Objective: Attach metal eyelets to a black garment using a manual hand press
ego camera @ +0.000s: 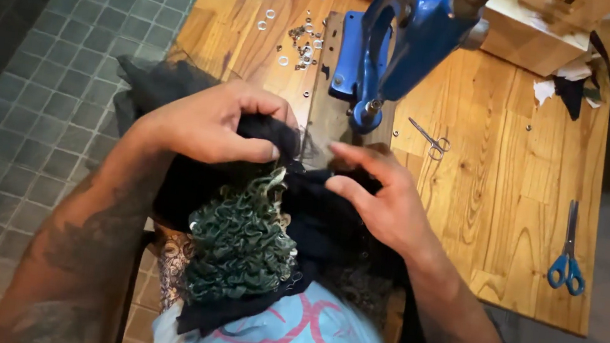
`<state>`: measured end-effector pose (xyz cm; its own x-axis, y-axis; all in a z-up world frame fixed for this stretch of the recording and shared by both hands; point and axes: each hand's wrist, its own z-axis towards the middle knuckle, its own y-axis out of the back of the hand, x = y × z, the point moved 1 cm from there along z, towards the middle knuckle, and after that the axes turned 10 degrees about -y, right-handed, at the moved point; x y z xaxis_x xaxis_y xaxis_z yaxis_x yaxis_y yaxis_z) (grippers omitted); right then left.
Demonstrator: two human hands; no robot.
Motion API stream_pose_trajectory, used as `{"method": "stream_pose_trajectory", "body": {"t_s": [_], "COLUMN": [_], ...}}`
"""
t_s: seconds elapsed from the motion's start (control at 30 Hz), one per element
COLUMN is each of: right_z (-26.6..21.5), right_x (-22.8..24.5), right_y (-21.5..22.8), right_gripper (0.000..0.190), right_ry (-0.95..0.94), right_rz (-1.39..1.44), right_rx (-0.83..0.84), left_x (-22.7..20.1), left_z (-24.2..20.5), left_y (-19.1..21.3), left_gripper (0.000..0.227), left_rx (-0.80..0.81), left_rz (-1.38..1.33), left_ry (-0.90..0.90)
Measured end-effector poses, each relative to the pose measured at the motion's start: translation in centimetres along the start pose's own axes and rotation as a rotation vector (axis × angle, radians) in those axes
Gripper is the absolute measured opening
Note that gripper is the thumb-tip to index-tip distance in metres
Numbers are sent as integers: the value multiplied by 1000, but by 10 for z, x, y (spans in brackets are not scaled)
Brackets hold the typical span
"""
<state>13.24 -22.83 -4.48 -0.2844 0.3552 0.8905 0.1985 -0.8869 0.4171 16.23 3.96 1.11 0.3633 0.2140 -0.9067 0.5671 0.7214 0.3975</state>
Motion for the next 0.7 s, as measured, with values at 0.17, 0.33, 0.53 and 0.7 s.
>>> {"method": "stream_pose_trajectory", "body": {"t_s": [0.17,0.33,0.53,0.7], "right_z": [9,8,11,20], "right_x": [-30,-24,-18,-5], "right_y": [-3,7,19,33], "right_gripper": [16,21,20,19], "right_ry": [3,-192,-414,-407], "right_rz": [137,131,52,36], "right_rx": [152,77,2,21], "left_x": [3,-2,-8,-26], "left_z": [-1,6,13,20], "left_y": [5,13,15,14], "left_gripper": [15,18,30,36], "left_rx": [37,40,107,40], "left_rz": [74,200,467,633], "left_ry": [-82,-35,63,-2]}}
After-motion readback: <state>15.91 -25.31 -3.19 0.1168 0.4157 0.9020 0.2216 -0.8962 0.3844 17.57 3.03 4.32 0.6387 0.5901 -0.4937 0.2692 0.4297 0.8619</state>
